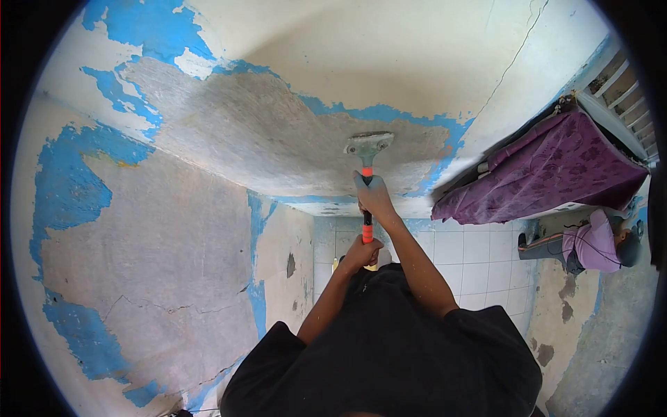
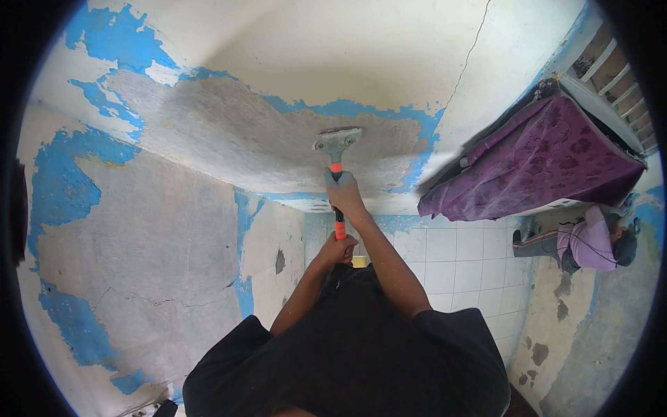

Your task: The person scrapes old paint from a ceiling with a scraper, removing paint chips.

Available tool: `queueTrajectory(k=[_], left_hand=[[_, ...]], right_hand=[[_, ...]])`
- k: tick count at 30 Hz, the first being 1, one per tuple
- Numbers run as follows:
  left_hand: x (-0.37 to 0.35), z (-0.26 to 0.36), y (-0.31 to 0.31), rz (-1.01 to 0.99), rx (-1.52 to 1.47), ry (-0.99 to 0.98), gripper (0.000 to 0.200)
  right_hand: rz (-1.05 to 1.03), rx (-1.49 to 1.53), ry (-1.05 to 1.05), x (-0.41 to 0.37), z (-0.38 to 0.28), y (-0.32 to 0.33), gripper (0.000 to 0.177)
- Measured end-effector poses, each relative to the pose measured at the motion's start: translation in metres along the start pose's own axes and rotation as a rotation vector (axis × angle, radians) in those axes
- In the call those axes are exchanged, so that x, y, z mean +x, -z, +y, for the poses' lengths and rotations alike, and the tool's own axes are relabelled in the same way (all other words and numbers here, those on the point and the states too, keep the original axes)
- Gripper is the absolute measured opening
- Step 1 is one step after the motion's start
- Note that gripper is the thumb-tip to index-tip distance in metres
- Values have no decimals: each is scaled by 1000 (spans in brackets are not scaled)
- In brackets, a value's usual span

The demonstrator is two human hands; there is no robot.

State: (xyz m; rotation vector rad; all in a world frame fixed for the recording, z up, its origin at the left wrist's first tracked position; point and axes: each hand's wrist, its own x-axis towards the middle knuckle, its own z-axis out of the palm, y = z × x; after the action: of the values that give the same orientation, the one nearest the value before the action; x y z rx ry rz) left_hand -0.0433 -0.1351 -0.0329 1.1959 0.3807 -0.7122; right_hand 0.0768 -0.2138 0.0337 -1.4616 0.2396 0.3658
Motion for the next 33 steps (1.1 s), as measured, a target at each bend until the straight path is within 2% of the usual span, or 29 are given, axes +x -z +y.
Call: queueTrajectory(k=[5,7,10,11,13,18,23,25,27,30,33], left_hand=[[-9,32,-19,-31,32,-60,26],[-2,27,-15,-19,45,-86,27],[9,-11,2,84,66,23,26],[7,-11,1,65,61,37,26],[-1,-7,-3,34,42,68,26],[-2,22,-15,3,47,-33,27],[10,-3,-7,17,76,1,27],[7,-3,-7,-9,69,30,27],[10,8,-14,35,122,-45,27],[6,30,-22,36,90,-91,28],[16,17,-7,24,100,-93,29]], right_hand=[[13,-29,114,-17,-50,7,48],[23,-34,80,-12,-38,9,47],[38,-38,20,7,17,4,46],[46,-43,0,9,29,4,45],[35,-28,4,2,12,6,45],[6,4,47,-14,-41,9,45],[26,-48,20,0,7,10,46],[45,-67,31,2,2,11,47],[52,-99,74,1,-7,12,47],[-2,-35,99,-14,-57,13,46],[-2,-44,94,-8,-40,8,46]])
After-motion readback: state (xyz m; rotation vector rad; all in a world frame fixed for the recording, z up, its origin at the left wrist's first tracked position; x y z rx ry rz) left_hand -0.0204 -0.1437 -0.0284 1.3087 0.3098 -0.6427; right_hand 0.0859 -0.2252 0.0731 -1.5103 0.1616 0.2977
